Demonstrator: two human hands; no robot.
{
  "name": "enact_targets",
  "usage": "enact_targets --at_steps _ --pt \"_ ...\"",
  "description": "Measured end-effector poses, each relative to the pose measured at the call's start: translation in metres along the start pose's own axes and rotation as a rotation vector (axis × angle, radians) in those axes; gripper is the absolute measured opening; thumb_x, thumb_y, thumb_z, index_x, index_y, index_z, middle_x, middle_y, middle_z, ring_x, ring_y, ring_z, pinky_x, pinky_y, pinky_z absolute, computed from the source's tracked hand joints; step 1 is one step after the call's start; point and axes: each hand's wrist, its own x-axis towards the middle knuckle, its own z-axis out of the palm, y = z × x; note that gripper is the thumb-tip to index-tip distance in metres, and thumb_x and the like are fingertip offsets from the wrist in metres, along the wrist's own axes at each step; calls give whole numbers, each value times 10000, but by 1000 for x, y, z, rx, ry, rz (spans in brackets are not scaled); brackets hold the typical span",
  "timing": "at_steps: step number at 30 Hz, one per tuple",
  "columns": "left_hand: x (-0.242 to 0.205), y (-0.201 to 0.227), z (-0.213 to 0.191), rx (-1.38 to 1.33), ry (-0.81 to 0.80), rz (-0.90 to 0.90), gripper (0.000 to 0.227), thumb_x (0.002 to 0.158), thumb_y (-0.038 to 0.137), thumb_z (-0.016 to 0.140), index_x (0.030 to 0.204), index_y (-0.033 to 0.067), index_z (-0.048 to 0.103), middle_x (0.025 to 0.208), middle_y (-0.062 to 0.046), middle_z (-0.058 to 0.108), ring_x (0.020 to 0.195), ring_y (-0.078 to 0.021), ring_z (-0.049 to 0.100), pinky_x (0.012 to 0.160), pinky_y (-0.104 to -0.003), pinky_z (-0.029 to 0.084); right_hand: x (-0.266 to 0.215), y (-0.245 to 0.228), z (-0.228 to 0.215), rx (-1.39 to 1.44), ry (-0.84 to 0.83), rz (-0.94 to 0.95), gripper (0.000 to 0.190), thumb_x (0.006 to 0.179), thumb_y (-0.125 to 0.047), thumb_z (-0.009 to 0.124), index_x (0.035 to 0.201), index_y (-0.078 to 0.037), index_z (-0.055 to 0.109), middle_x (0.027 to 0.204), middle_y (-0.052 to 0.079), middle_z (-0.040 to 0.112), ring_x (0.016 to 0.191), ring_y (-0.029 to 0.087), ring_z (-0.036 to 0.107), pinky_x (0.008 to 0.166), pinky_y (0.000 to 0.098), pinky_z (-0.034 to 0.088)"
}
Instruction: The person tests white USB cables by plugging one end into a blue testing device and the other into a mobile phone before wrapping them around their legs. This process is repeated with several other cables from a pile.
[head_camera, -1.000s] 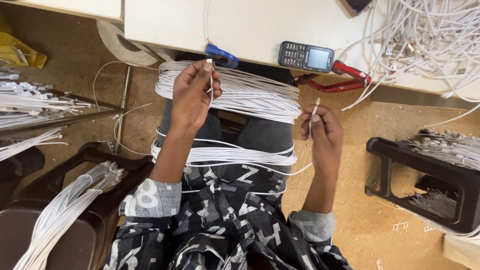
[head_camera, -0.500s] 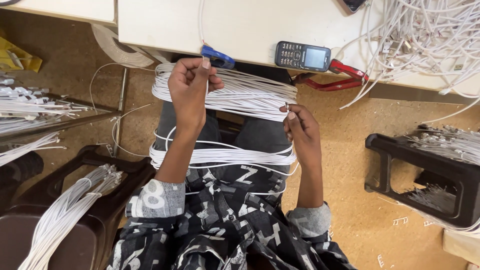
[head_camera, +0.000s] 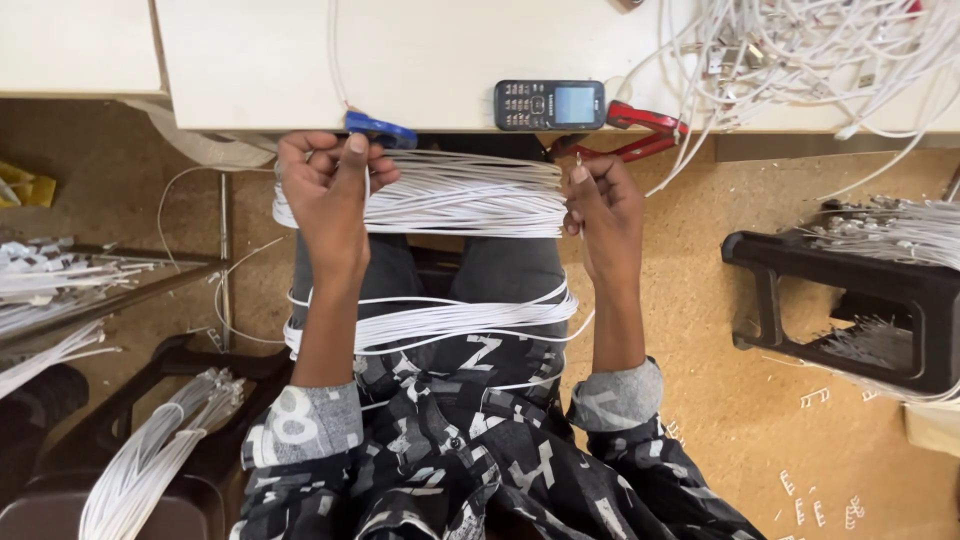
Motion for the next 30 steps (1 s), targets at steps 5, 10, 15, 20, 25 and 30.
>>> enact_targets --at_steps 5,10,15,20,25,30 --pt "4 -8 -9 41 -44 18 232 1034 139 689 1076 26 490 878 -125 695 727 -169 692 707 -330 638 5 -6 10 -28 72 -9 159 1034 -182 634 1051 -26 661 767 -26 578 551 5 407 469 179 316" --pt "1 -9 -11 202 -126 -94 349 1097 320 544 936 15 601 794 -80 678 646 -134 655 595 -269 568 12 8 9 -65 116 -86 156 1031 -171 691 1040 -20 657 788 -14 595 605 14 478 528 183 382" --pt "-1 -15 -6 256 -148 -6 400 1121 357 499 923 19 583 755 -74 654 610 -119 627 546 -245 508 18 7 9 -50 142 -134 155 1013 -165 697 1012 -24 632 791 -4 631 588 20 504 521 181 408" --pt "0 -18 -9 244 -131 9 400 1120 362 512 932 16 585 768 -74 663 637 -124 644 569 -247 514 20 3 13 -132 204 -112 160 1014 -171 698 989 -27 632 747 -13 615 577 17 513 503 183 411" --pt "0 -15 -10 270 -140 -2 396 1108 381 526 960 19 592 797 -72 666 665 -124 645 588 -247 521 18 4 17 -145 219 -148 168 1016 -167 704 977 -23 629 740 -15 604 574 21 509 504 190 417" --pt "0 -15 -10 261 -143 -13 395 1101 393 529 970 26 593 812 -67 663 678 -123 646 596 -248 529 18 3 22 -162 242 -153 170 1006 -157 705 958 -24 610 744 -15 605 574 23 516 490 191 413"
